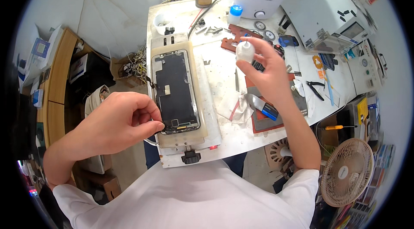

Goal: The person applies adhesive to a smartphone frame, then uses a soldering iron to heat and remove a component from the device. They later place the phone in a clamping jig and apply a liquid from a bottle to the frame edges.

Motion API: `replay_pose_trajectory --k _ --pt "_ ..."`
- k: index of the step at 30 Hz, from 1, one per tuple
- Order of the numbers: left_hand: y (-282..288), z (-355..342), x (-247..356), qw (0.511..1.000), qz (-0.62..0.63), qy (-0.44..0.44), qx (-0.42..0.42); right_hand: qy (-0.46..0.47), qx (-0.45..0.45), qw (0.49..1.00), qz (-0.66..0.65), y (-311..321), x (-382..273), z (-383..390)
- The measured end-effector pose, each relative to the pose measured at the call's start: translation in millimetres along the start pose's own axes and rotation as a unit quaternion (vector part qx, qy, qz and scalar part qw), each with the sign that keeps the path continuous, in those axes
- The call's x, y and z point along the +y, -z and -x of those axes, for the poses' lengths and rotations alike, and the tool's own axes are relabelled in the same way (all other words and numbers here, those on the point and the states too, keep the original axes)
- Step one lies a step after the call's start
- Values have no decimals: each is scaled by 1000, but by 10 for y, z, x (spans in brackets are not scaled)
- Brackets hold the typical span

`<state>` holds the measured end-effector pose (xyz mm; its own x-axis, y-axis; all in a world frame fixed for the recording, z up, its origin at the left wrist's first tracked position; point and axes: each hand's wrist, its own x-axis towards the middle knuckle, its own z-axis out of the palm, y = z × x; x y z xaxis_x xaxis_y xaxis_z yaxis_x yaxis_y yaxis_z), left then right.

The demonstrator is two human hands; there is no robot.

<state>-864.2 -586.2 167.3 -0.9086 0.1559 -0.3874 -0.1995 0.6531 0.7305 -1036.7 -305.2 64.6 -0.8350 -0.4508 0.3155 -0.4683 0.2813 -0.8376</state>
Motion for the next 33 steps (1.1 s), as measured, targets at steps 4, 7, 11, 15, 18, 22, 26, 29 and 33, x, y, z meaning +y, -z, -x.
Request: replay_pose_trajectory --k 4,7,11,15,18,22,26,29,33 --pt "-2 -13 12 1000 -1 8 1 -47 -24 997 48 -259 598 -68" --pt "-2 -5 16 1000 -10 0 5 -62 -41 993 87 -415 669 -99" --pt "-1 -10 16 1000 -15 2 5 -35 -21 994 100 -484 594 -29" --pt "4 1 10 1000 -11 17 1 3 -20 973 231 -199 421 216" --pt "13 -29 32 1000 -6 18 -10 -29 -77 939 335 166 247 663" --pt "20 -42 -5 1000 -8 11 -13 -72 -111 921 366 321 233 1015" --pt "39 -44 -5 1000 -12 8 -18 -65 -117 925 357 342 350 1099" --pt "58 -44 24 999 4 25 -29 -36 -121 921 368 373 332 1067" --pt "47 -41 -1 999 11 23 -30 -23 -62 945 320 387 168 1001"
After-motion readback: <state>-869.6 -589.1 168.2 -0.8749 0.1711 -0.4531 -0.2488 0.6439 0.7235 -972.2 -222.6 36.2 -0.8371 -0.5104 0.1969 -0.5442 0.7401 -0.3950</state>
